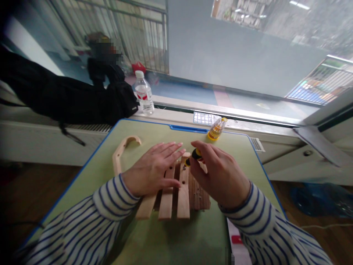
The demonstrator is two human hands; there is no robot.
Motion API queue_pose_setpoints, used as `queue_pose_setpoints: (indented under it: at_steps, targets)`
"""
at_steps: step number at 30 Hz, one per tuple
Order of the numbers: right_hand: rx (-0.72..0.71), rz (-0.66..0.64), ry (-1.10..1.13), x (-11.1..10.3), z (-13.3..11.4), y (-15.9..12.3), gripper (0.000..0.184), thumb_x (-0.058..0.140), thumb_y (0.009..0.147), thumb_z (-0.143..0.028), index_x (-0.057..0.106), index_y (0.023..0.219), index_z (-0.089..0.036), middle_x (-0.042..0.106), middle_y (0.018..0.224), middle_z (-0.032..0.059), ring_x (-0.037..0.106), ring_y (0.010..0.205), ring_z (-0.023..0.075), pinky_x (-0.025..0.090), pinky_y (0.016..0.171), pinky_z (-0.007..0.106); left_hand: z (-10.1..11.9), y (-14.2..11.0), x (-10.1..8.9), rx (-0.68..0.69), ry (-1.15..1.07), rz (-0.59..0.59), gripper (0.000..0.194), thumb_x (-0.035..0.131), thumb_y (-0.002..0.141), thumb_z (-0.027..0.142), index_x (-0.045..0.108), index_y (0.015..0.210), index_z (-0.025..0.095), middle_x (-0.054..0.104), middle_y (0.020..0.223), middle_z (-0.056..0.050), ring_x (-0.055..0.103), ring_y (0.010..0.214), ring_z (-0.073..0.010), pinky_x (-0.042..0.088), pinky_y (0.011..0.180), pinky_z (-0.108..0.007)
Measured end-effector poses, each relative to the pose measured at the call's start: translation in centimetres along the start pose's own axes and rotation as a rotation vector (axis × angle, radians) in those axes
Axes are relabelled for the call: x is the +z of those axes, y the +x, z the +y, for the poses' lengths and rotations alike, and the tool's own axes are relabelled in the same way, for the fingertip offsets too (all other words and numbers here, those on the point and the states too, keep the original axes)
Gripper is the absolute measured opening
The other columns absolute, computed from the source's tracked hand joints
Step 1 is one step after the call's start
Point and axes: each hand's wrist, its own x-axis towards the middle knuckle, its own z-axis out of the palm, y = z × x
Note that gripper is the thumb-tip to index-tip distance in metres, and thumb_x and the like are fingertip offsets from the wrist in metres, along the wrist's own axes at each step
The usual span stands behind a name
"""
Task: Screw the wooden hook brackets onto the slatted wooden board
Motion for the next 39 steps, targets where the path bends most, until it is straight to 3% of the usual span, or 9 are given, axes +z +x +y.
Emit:
queue_pose_setpoints:
  at_steps: [8,17,39]
  targets:
    - [0.039,0.015,0.020,0.1,-0.1,-0.3,0.029,0.053,0.083,-0.021,0.054,0.110,-0.014,0.067,0.083,0.0047,0.065,0.069,0.0126,0.053,0.062,0.024,0.3,0.0,0.3,-0.007,0.000,-0.016,0.085,0.050,0.069,0.073,0.034,0.138,0.026,0.036,0.144,-0.011,0.033,0.130,-0.0307,0.017,0.107,-0.051]
    - [0.047,0.017,0.027,0.3,0.2,-1.2,0.030,0.054,0.082,-0.020,0.054,0.111,-0.012,0.067,0.088,0.0057,0.064,0.068,0.0112,0.053,0.062,0.022,0.4,0.1,0.5,-0.020,0.000,0.003,0.078,0.054,0.071,0.068,0.038,0.135,0.026,0.046,0.136,-0.010,0.041,0.123,-0.0292,0.020,0.105,-0.051]
    - [0.043,0.050,0.013,0.8,0.6,-1.4,0.030,0.055,0.081,-0.016,0.053,0.110,-0.014,0.066,0.086,0.0040,0.063,0.072,0.0111,0.052,0.069,0.022,0.5,0.5,1.1,-0.063,0.019,0.031,0.071,0.055,0.073,0.065,0.041,0.133,0.030,0.050,0.130,-0.007,0.044,0.115,-0.0283,0.027,0.100,-0.045]
